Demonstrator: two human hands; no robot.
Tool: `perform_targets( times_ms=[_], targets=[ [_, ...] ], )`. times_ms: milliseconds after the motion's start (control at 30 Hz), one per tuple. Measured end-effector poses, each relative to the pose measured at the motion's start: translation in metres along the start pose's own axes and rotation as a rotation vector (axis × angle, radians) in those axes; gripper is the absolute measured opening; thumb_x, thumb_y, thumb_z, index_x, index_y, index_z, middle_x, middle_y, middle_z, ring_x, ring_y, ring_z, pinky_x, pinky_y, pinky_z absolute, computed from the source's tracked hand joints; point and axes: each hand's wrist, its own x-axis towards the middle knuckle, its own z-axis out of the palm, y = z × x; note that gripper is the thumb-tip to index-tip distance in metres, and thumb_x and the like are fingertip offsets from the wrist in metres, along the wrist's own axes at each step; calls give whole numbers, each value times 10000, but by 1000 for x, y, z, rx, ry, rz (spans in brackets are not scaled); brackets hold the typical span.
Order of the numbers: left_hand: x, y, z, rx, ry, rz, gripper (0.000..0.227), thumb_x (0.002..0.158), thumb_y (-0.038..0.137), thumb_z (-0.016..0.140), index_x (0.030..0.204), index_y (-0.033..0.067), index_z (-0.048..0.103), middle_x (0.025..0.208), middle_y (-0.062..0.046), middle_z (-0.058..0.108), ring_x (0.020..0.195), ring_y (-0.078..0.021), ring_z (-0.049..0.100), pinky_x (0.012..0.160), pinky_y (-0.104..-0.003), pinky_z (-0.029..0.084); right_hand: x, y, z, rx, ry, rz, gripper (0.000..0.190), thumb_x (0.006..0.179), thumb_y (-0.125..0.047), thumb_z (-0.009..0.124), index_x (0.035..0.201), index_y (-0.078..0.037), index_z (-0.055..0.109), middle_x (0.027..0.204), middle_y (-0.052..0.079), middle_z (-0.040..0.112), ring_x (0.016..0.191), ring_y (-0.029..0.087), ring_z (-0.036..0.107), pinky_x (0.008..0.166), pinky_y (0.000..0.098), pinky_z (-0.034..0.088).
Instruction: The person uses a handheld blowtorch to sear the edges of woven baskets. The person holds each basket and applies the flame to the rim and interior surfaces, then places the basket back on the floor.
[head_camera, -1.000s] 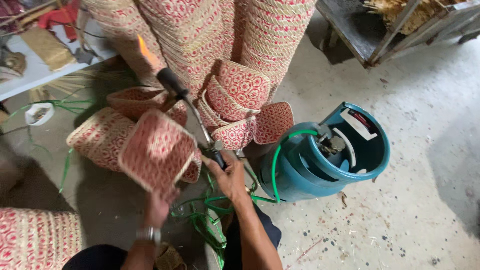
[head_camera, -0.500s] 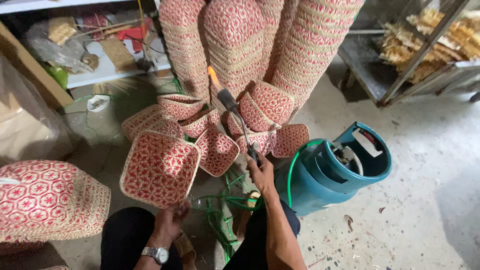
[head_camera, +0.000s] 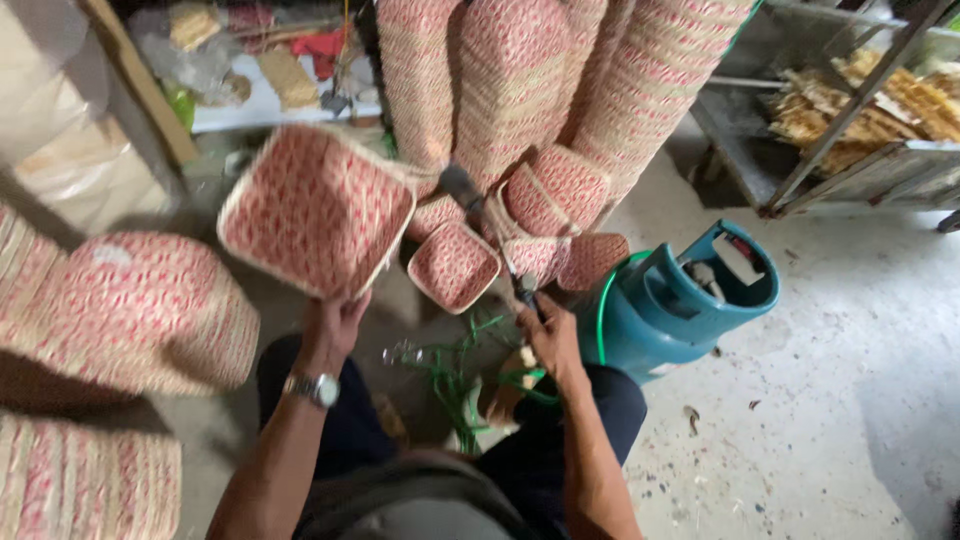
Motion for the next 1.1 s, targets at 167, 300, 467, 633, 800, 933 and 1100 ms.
perform_targets(
  times_ms=[167,300,467,633,800,933,1100],
  targets=[
    [-2,11,1,0,-54,98,525,876,73,673,1357,194,499,1293,-47,658,1080,-222,691,1011,-438,564,-36,-25,-5,-110,-4,-45,303,980,-255,676,1153,-6,688,708,48,664,577,88,517,549,304,468],
    [16,13,-6,-25,-22,142,362,941,12,749,1240,97,563,1163,-64,637,1000,-189,633,990,-433,572,-68,-45,-6,-102,-122,-71,416,936,-249,709,1290,-35,668,697,115,632,578,120,520,545,346,483],
    [19,21,-19,-71,10,103,348,865,-85,644,1193,31,623,1155,-88,680,998,-201,680,911,-347,619,-81,-53,2,-239,-41,-190,283,973,-270,714,1204,-115,771,840,206,673,620,266,529,634,388,505],
    [-5,34,-17,-8,-31,95,448,909,-103,586,1338,27,574,1322,-119,647,1187,-270,646,998,-391,621,-83,-56,-3,-71,103,-199,293,962,-262,704,1214,-120,749,905,186,717,733,257,641,759,396,532],
    [-1,36,-15,102,55,60,521,913,-119,545,1389,94,550,1309,-99,643,1138,-265,652,943,-405,626,-90,-54,-6,59,231,-381,365,976,-267,720,1226,-4,687,1014,206,719,821,235,669,765,383,531],
    [0,27,-5,121,24,11,441,980,-63,577,1405,53,551,1305,-125,638,1113,-277,663,958,-397,633,-96,-55,-11,108,149,-126,414,946,-278,723,1256,-6,686,805,197,671,599,213,587,645,377,515],
    [-23,21,30,137,28,-7,388,1004,21,580,1389,55,546,1309,-139,639,1122,-264,680,973,-386,638,-101,-48,-23,169,153,-46,409,941,-261,723,1270,-21,690,706,156,646,568,154,526,586,355,488]
  ],
)
